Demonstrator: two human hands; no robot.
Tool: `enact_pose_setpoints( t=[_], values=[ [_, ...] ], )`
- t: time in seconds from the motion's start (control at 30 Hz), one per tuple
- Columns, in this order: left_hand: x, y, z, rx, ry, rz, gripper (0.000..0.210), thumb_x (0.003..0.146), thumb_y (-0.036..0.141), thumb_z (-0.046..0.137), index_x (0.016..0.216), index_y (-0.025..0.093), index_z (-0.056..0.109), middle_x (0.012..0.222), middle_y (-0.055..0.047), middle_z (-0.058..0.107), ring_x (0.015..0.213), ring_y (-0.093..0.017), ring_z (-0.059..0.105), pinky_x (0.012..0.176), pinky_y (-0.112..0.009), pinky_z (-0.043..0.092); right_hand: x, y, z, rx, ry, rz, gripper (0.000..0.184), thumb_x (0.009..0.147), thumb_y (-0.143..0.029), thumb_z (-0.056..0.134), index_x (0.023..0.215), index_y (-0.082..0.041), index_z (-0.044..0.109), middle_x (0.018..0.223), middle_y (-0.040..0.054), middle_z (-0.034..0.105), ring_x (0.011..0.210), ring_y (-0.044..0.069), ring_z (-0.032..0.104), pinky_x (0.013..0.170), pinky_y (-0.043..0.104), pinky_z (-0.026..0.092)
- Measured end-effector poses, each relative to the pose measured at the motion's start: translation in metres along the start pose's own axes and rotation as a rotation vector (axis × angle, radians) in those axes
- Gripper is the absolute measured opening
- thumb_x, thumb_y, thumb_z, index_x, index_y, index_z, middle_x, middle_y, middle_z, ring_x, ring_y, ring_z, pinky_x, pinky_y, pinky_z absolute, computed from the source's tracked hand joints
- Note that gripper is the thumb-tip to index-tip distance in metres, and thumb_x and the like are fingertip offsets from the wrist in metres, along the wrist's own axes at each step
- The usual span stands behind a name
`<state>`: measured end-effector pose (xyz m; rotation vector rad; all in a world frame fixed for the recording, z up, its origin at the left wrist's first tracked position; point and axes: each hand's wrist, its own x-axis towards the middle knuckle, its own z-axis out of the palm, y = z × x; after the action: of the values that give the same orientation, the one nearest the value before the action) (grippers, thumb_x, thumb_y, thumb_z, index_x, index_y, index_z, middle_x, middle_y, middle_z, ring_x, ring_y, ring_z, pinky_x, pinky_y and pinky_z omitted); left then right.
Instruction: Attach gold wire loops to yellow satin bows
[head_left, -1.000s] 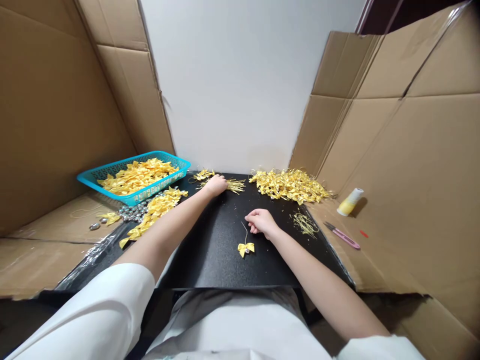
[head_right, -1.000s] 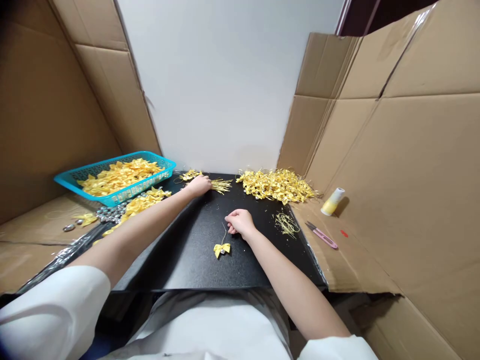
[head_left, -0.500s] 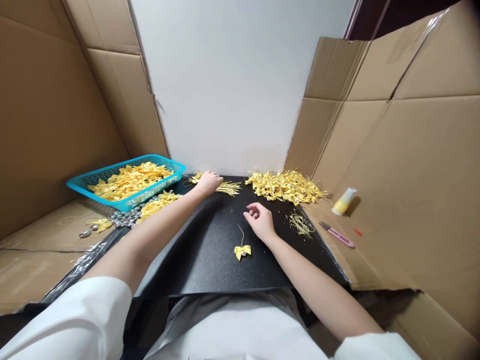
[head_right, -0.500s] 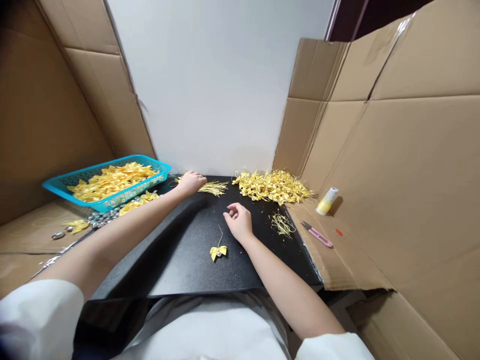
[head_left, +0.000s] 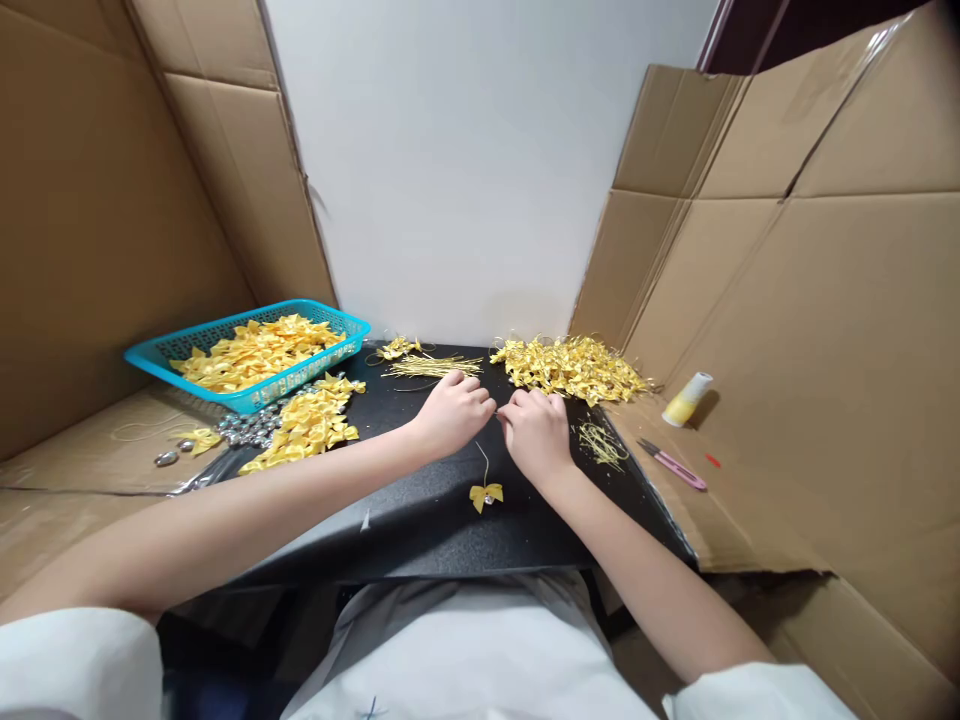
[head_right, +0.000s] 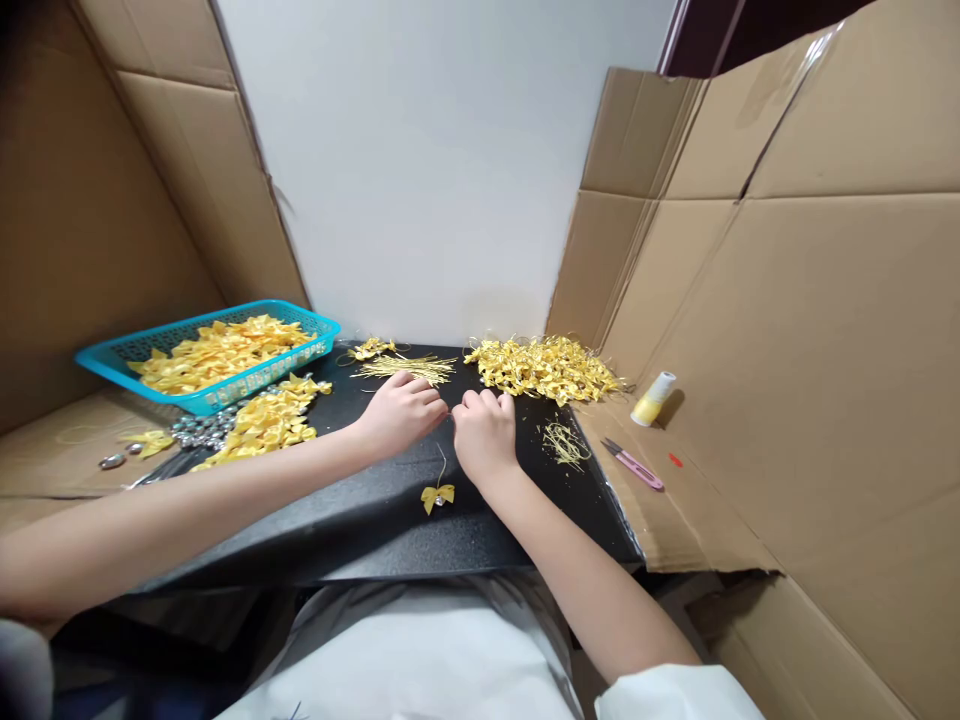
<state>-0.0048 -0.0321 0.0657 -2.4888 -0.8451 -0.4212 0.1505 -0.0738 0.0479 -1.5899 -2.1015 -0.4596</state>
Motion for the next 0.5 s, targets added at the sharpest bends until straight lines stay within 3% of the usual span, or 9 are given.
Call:
enact_pose_setpoints(
  t=[0.17,0.33,0.5],
  values=[
    [-0.019,0.000,-0.009,-0.112,-0.093,-0.115,0.027,0.089,0.026,0.049,0.070,0.018,0.066,0.070,-0.005,0.070,0.070,-0.019,0.063,0.066,-0.034,0.033,-0.021,0.007,-0.013,0.088,0.009,0.064,0.015,0.085,-0.021,0.063,0.077,-0.022,0.075,0.080,0.0052,0.067,0.086,0.022,0.052,0.073,0.035,0.031],
    [-0.036,0.004,-0.013,-0.178,-0.203,-0.239,0.023,0.084,0.024,0.053,0.066,0.019,0.067,0.071,-0.004,0.072,0.065,-0.018,0.064,0.063,-0.030,0.035,-0.030,0.006,-0.008,0.152,-0.060,0.110,0.014,0.082,-0.017,0.065,0.073,-0.022,0.075,0.077,0.0055,0.067,0.082,0.021,0.054,0.071,0.034,0.035],
    [-0.045,0.011,-0.009,-0.296,-0.163,-0.443,0.018,0.080,0.023,0.056,0.066,0.019,0.065,0.067,-0.004,0.070,0.061,-0.018,0.063,0.054,-0.026,0.034,-0.031,0.004,-0.002,0.343,-0.107,0.199,0.015,0.077,-0.012,0.065,0.068,-0.020,0.075,0.072,0.0046,0.069,0.074,0.019,0.060,0.070,0.031,0.041]
  ],
)
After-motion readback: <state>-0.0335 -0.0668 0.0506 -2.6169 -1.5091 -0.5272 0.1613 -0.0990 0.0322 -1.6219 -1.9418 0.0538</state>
